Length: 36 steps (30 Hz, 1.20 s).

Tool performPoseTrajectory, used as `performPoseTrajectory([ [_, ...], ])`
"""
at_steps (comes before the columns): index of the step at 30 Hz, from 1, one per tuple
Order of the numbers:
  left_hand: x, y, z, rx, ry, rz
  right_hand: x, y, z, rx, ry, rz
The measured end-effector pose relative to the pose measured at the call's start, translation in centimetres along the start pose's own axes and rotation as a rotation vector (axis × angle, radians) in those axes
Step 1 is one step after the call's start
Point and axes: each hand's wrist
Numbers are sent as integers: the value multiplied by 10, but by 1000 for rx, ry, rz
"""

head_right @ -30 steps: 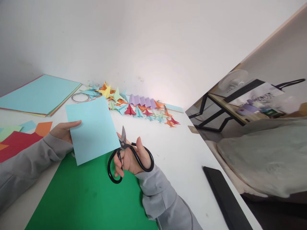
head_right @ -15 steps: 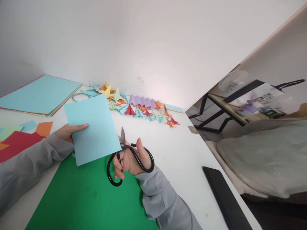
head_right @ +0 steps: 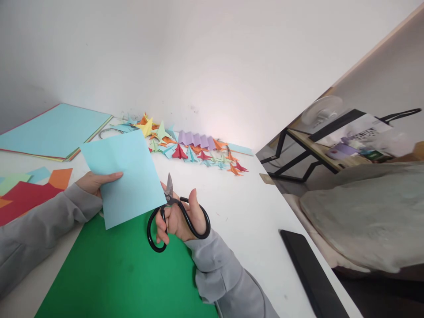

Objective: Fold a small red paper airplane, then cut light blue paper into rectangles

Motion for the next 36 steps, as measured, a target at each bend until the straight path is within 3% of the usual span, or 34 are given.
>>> performPoseTrajectory([
  [9, 2, 1, -1, 12, 59, 17, 3, 3, 3, 51, 41, -2],
  [19, 7, 4, -2, 47, -7, 43, -2, 1, -2, 44, 34, 30],
  [29, -6, -2, 3, 72, 50, -98, -8, 14, -2, -26, -128, -208],
  [36, -5, 0, 5, 83, 68, -95, -14, 16, -8, -71, -168, -200],
])
Point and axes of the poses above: each hand's wrist, its own x-axis towards the middle knuckle, its own y-axis out of the back of the hand, z = x × y, and after that the axes turned 13 degrees about -y, right-handed
